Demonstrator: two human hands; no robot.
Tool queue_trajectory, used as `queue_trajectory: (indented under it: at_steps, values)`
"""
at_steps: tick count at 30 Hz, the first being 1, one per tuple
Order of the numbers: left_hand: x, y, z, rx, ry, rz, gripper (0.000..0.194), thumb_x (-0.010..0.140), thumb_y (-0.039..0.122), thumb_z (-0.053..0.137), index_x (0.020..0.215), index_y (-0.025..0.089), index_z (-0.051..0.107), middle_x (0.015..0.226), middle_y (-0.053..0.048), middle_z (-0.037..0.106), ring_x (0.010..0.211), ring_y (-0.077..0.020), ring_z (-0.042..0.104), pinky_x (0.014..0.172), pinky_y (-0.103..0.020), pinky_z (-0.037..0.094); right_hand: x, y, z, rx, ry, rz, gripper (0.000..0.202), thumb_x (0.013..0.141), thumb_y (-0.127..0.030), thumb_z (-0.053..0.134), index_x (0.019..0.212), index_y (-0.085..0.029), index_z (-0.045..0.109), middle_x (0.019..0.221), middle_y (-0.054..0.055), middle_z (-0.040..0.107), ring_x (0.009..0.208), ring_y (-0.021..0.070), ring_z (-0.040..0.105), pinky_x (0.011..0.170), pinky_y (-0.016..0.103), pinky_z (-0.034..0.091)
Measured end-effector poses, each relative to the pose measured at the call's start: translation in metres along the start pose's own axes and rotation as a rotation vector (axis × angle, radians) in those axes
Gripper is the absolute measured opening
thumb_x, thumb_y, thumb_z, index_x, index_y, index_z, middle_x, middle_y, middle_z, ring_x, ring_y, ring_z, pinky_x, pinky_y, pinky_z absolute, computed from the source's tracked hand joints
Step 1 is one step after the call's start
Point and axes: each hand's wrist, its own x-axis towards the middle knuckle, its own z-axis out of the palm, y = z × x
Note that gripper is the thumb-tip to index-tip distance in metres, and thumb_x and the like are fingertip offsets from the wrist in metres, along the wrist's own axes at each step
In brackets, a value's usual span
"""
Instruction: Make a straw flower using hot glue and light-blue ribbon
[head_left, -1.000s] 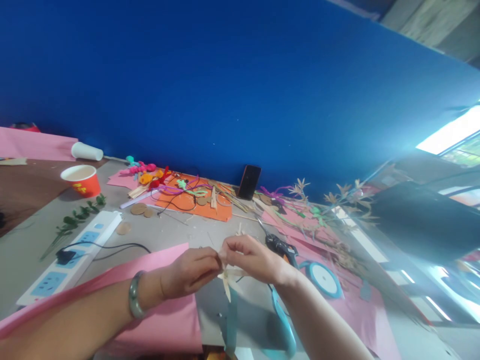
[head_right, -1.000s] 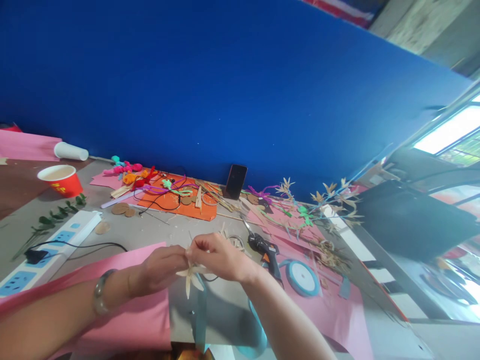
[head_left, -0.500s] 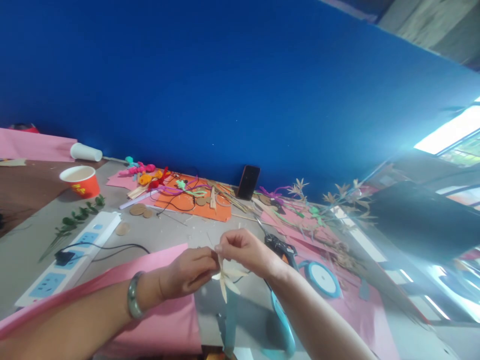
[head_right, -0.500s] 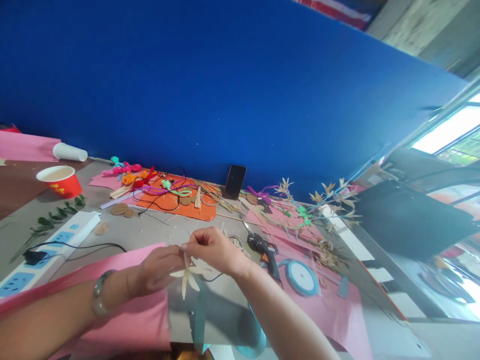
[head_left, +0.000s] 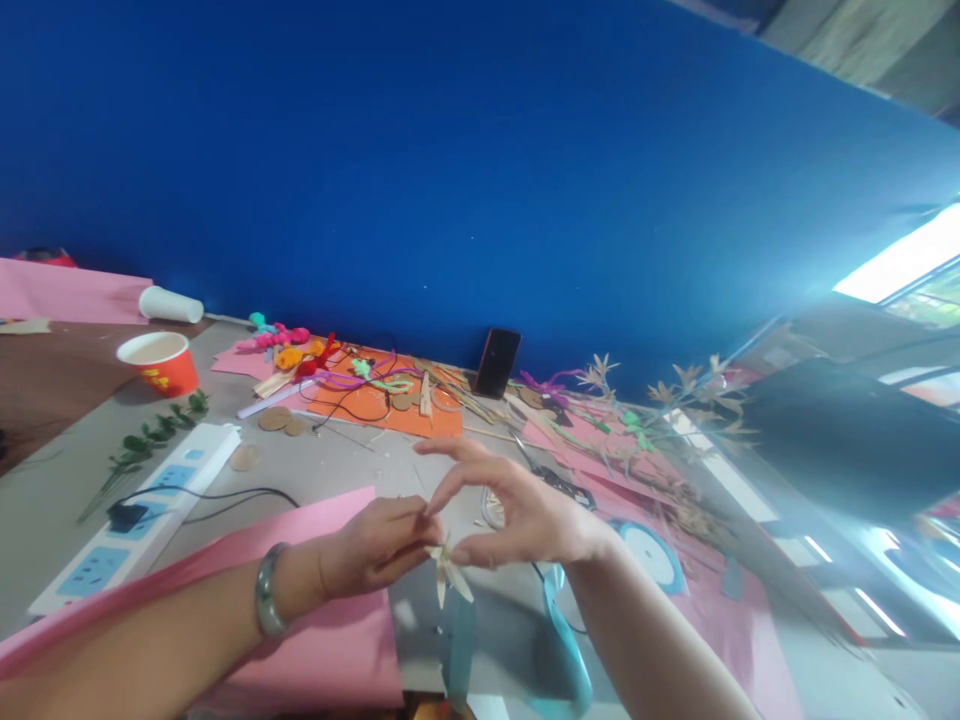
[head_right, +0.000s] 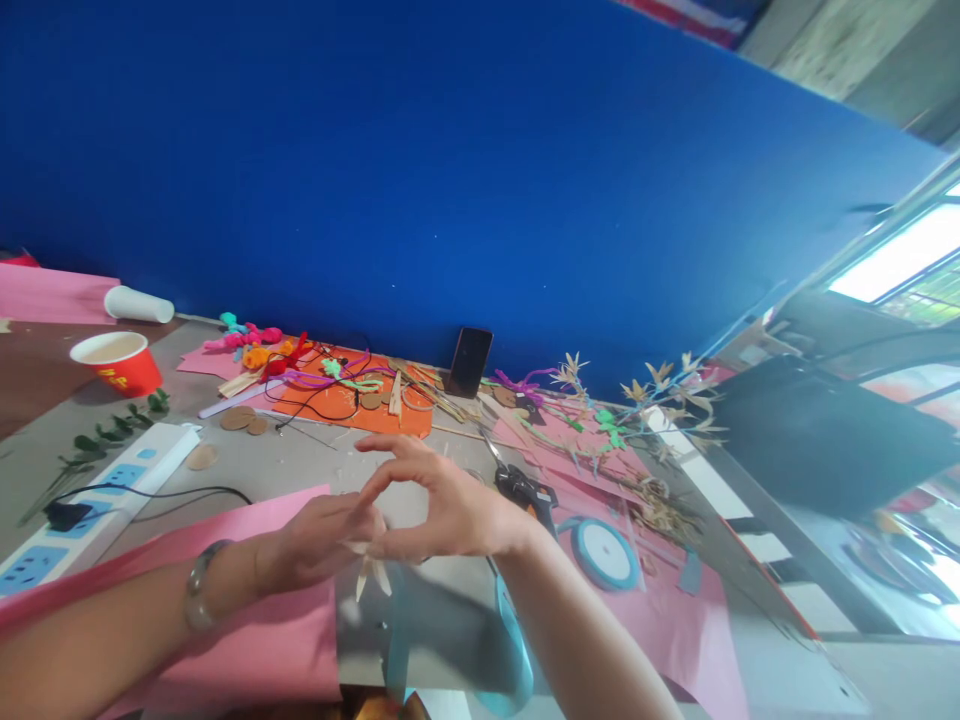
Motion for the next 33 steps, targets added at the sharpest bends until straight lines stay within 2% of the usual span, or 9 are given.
queue_trajectory:
  at_steps: [6,14,17,19,22,24,26,29,33]
  values:
    - [-0.006,-0.007,0.008,0.083,0.052,0.023,0.012,0.092,0.019,0.047,0.092,0.015,0.058,0.077,-0.005,0.058,0.069,-0.0135,0.058,0.061,-0.022,0.047,0.009,-0.009,0.01,-0.086,-0.067,0.022,0.004,0.081,-0.023,0.07,0.08,-0.019,0.07,0.14,0.008,0.049,0.132,0.023,0.042,0.108,0.041,0.031]
    - [-0.009,-0.011,0.011,0.131,0.117,0.039,0.014,0.092,0.018,0.049,0.093,0.014,0.062,0.075,-0.005,0.061,0.067,-0.0132,0.059,0.06,-0.021,0.048,0.025,-0.005,0.028,-0.132,0.118,0.103,0.016,0.071,-0.007,0.07,0.064,-0.018,0.061,0.124,0.008,0.062,0.119,0.0231,0.055,0.102,0.041,0.037]
    - [-0.006,-0.01,0.01,0.08,0.149,0.004,0.015,0.092,0.018,0.048,0.091,0.014,0.062,0.077,-0.006,0.062,0.069,-0.013,0.06,0.061,-0.021,0.048,0.027,0.001,0.029,-0.053,0.154,0.101,0.012,0.074,-0.013,0.071,0.067,-0.019,0.064,0.117,0.007,0.066,0.112,0.0219,0.059,0.099,0.038,0.039]
    - [-0.003,-0.006,0.007,0.012,0.146,-0.015,0.015,0.093,0.019,0.048,0.092,0.015,0.062,0.082,-0.007,0.063,0.073,-0.0136,0.061,0.065,-0.022,0.05,0.024,0.009,0.023,0.06,0.157,0.087,0.007,0.077,-0.025,0.072,0.081,-0.02,0.069,0.116,0.007,0.067,0.111,0.0222,0.06,0.1,0.039,0.039]
    - [0.003,0.001,0.001,-0.079,0.094,-0.015,0.013,0.093,0.018,0.049,0.096,0.015,0.061,0.089,-0.01,0.065,0.083,-0.0156,0.062,0.074,-0.025,0.052,0.016,0.024,0.009,0.248,0.137,0.056,0.043,0.072,-0.043,0.077,0.108,-0.022,0.067,0.117,0.008,0.067,0.113,0.0245,0.058,0.102,0.041,0.037]
    - [0.006,0.005,-0.003,-0.102,0.082,-0.004,0.014,0.092,0.016,0.05,0.1,0.015,0.061,0.093,-0.012,0.065,0.088,-0.0168,0.062,0.078,-0.026,0.052,0.011,0.033,0.001,0.281,0.121,0.06,0.047,0.066,-0.046,0.08,0.104,-0.021,0.069,0.109,0.007,0.068,0.107,0.0244,0.059,0.098,0.04,0.039]
    - [0.008,0.008,-0.005,-0.11,0.095,-0.005,0.015,0.091,0.015,0.051,0.103,0.015,0.061,0.094,-0.012,0.065,0.089,-0.017,0.062,0.079,-0.026,0.051,0.006,0.037,-0.003,0.263,0.1,0.075,0.038,0.063,-0.044,0.082,0.091,-0.019,0.071,0.095,0.005,0.069,0.093,0.0212,0.061,0.09,0.036,0.042]
    - [0.009,0.009,-0.006,-0.099,0.1,0.002,0.015,0.09,0.013,0.052,0.102,0.015,0.06,0.092,-0.012,0.065,0.086,-0.0163,0.061,0.076,-0.025,0.051,0.003,0.035,0.0,0.224,0.041,0.114,0.024,0.069,-0.036,0.08,0.082,-0.017,0.071,0.081,0.002,0.067,0.08,0.0167,0.06,0.08,0.032,0.043]
    - [0.009,0.008,-0.006,-0.09,0.079,0.025,0.013,0.089,0.01,0.051,0.098,0.016,0.058,0.088,-0.011,0.064,0.085,-0.0171,0.06,0.075,-0.026,0.05,0.002,0.029,0.008,0.196,-0.01,0.162,0.016,0.074,-0.031,0.076,0.079,-0.016,0.071,0.078,0.002,0.065,0.074,0.0148,0.06,0.074,0.028,0.044]
